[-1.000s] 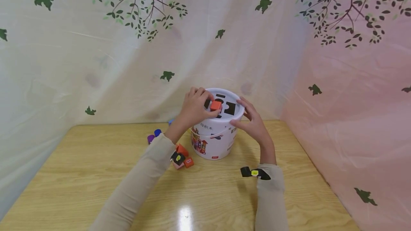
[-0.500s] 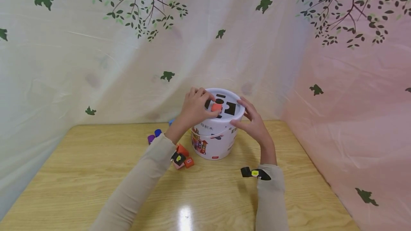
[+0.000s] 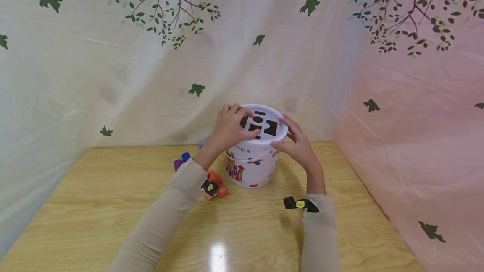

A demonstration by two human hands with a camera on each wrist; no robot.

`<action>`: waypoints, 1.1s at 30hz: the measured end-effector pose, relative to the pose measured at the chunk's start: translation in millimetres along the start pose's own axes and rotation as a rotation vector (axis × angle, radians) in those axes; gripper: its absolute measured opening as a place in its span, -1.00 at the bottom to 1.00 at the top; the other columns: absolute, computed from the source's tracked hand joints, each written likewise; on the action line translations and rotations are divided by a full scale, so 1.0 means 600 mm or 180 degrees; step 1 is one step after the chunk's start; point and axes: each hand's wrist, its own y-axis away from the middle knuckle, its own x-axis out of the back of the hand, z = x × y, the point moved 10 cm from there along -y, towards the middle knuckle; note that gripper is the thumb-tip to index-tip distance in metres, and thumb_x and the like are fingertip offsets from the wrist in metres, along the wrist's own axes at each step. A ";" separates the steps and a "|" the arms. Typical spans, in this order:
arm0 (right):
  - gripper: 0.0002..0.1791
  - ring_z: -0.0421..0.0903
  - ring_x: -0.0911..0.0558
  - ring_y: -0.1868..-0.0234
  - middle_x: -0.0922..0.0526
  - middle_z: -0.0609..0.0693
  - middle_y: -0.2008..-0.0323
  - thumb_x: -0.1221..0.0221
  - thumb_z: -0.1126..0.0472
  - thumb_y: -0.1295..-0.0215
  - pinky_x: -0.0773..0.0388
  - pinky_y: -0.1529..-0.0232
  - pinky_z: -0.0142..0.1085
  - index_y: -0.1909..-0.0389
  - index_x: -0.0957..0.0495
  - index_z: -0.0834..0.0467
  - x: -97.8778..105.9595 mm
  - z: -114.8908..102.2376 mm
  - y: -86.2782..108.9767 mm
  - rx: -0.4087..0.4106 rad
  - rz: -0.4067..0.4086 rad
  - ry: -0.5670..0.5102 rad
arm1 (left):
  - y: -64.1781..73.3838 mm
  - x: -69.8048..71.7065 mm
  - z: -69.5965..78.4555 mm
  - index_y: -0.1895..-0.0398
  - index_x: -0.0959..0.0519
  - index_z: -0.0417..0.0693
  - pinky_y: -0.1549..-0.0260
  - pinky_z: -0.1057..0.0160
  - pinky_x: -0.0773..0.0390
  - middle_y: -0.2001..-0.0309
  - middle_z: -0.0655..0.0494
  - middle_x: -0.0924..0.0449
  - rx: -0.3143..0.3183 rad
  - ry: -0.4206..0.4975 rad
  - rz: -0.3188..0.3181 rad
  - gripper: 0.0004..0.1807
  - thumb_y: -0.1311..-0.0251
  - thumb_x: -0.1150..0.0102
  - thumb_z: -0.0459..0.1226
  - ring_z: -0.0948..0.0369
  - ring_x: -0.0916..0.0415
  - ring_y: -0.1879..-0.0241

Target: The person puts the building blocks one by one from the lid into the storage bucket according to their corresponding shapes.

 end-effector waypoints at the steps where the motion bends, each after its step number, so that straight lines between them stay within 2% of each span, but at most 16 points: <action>1: -0.12 0.30 -0.13 -0.57 0.03 -0.02 -0.65 -0.34 0.24 -0.29 -0.08 -0.43 0.42 -0.58 -0.16 -0.01 0.000 0.000 0.000 0.0001 0.0003 0.0007 | 0.000 0.001 -0.001 -0.12 -0.56 0.16 -0.24 0.04 -0.38 -0.19 0.07 -0.48 0.0009 0.0024 0.0018 -0.45 -0.19 -0.30 0.22 0.07 -0.28 -0.21; 4: -0.12 0.30 -0.13 -0.57 0.03 0.00 -0.65 -0.35 0.23 -0.29 -0.08 -0.43 0.42 -0.58 -0.17 0.00 0.000 -0.001 -0.001 0.0006 -0.0005 0.0020 | 0.002 0.004 -0.003 -0.11 -0.56 0.15 -0.24 0.02 -0.39 -0.18 0.07 -0.49 0.0007 0.0115 0.0118 -0.45 -0.16 -0.34 0.20 0.07 -0.29 -0.21; 9: -0.12 0.28 -0.13 -0.57 0.02 -0.03 -0.65 -0.35 0.22 -0.28 -0.09 -0.44 0.41 -0.58 -0.18 -0.02 -0.001 0.001 -0.004 -0.0003 -0.0009 0.0039 | 0.011 0.016 -0.008 -0.09 -0.59 0.13 -0.15 0.05 -0.43 -0.10 0.09 -0.54 -0.0109 0.0309 0.0464 -0.48 -0.14 -0.39 0.14 0.09 -0.33 -0.11; 13: -0.12 0.27 -0.13 -0.58 0.02 -0.03 -0.65 -0.35 0.21 -0.29 -0.10 -0.44 0.40 -0.58 -0.17 -0.03 0.000 0.004 -0.005 -0.0022 -0.0002 0.0059 | 0.020 0.022 -0.016 -0.08 -0.62 0.09 -0.14 0.05 -0.43 -0.08 0.07 -0.57 -0.0195 0.0574 0.0730 -0.52 -0.16 -0.39 0.07 0.09 -0.36 -0.07; 16: -0.11 0.25 -0.11 -0.59 0.02 -0.03 -0.65 -0.36 0.21 -0.28 -0.09 -0.46 0.37 -0.58 -0.17 -0.02 0.001 0.004 -0.005 -0.0035 0.0013 0.0059 | 0.027 0.024 -0.029 -0.08 -0.62 0.04 -0.15 0.03 -0.43 -0.10 0.04 -0.57 -0.0189 0.0804 0.0880 -0.54 -0.17 -0.40 0.01 0.07 -0.39 -0.08; 23: -0.10 0.23 -0.11 -0.59 0.01 -0.03 -0.65 -0.37 0.22 -0.26 -0.09 -0.47 0.36 -0.58 -0.17 0.01 0.002 0.001 -0.003 -0.0023 0.0024 0.0015 | 0.049 0.045 -0.074 -0.06 -0.61 -0.08 -0.18 -0.05 -0.44 -0.04 -0.06 -0.60 -0.0137 0.1183 0.1162 -0.57 -0.17 -0.41 -0.12 -0.01 -0.45 -0.10; 27: -0.10 0.23 -0.12 -0.58 0.00 -0.04 -0.64 -0.37 0.22 -0.26 -0.09 -0.46 0.37 -0.58 -0.17 0.00 0.002 0.002 -0.003 -0.0024 0.0022 0.0005 | 0.065 0.054 -0.109 -0.05 -0.61 -0.14 -0.18 -0.05 -0.44 -0.02 -0.08 -0.62 -0.0171 0.1266 0.1203 -0.57 -0.18 -0.42 -0.14 -0.02 -0.45 -0.10; 33: -0.10 0.23 -0.12 -0.58 0.00 -0.05 -0.64 -0.37 0.22 -0.26 -0.10 -0.45 0.39 -0.58 -0.17 -0.02 0.003 0.002 -0.004 -0.0013 0.0024 0.0033 | 0.087 0.044 -0.179 -0.03 -0.63 -0.15 -0.16 -0.05 -0.42 0.00 -0.09 -0.63 -0.0146 0.1328 0.1182 -0.59 -0.15 -0.45 -0.19 -0.03 -0.44 -0.08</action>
